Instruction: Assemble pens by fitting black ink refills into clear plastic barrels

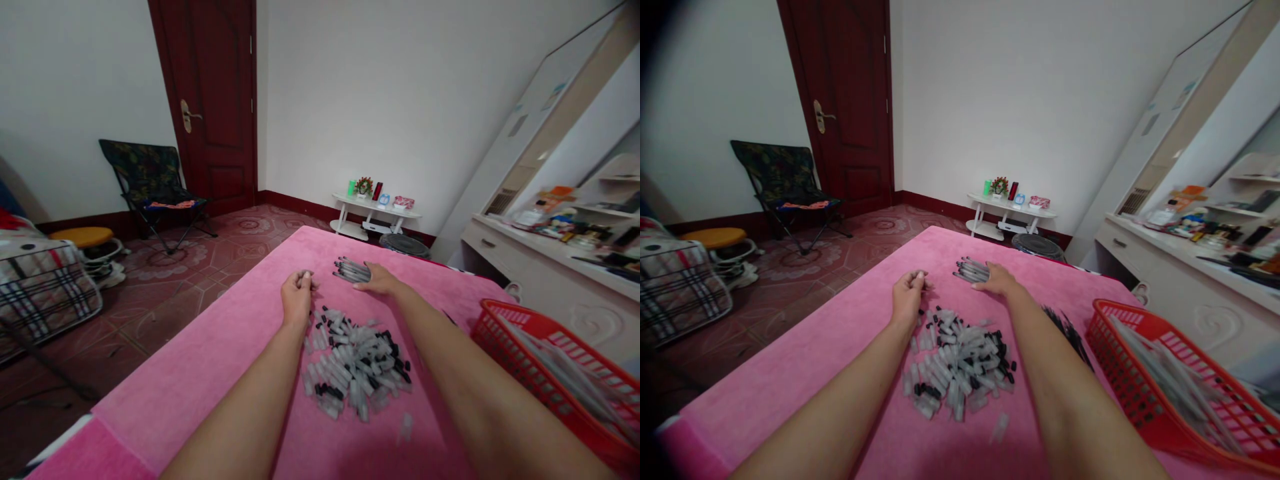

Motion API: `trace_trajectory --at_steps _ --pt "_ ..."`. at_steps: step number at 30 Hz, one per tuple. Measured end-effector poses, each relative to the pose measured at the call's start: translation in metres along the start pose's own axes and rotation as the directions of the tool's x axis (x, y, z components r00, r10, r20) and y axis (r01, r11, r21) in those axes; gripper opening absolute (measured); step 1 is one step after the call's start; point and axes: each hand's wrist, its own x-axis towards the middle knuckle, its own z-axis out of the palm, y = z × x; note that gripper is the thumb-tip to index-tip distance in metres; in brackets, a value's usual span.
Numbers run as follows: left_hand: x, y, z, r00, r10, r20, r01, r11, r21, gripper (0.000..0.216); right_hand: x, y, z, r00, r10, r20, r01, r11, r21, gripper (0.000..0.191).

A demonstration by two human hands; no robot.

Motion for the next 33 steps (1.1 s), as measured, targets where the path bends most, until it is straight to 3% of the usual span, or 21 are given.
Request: trace_trajectory --at_steps 3,11,18,23,25,28,31,33 --pt "-0.001 0.000 0.000 1.000 0.010 0.003 -0.010 1.000 0.003 0.025 -0.011 -0.006 0.000 0.998 -0.041 0.043 0.046 0.994 -0.102 0.077" --pt "-0.003 0.000 -0.002 1.000 0.007 0.027 -0.006 1.000 -0.014 0.026 -0.055 -0.028 -0.007 0.983 -0.173 -0.054 0.156 0.960 -0.234 0.046" --pt "-0.004 0.001 -0.004 0.999 0.012 0.035 -0.011 1.000 -0.025 0.026 -0.082 -0.031 -0.015 0.973 -0.228 -0.025 0.219 0.956 -0.195 0.045" --pt "-0.007 0.003 -0.006 0.999 0.007 0.047 -0.006 0.999 -0.040 0.026 -0.096 -0.031 -0.027 0.978 -0.211 -0.005 0.207 0.963 -0.176 0.066" --pt "-0.008 0.004 -0.008 0.999 0.004 0.050 -0.002 0.999 -0.048 0.026 -0.103 -0.031 -0.032 0.976 -0.207 -0.060 0.198 0.971 -0.136 0.069" --pt "-0.009 0.004 -0.009 0.999 -0.001 0.049 0.004 0.998 -0.058 0.026 -0.120 -0.033 -0.036 0.959 -0.155 -0.239 0.158 0.987 -0.006 0.058" --pt "-0.008 0.001 -0.009 0.999 -0.004 0.054 0.007 0.998 -0.063 0.028 -0.144 -0.039 -0.035 0.899 -0.009 -0.438 0.112 0.971 0.210 0.041" --pt "-0.007 -0.001 -0.009 0.998 -0.004 0.061 0.008 0.998 -0.066 0.029 -0.162 -0.045 -0.030 0.856 0.111 -0.505 0.096 0.925 0.367 0.033"
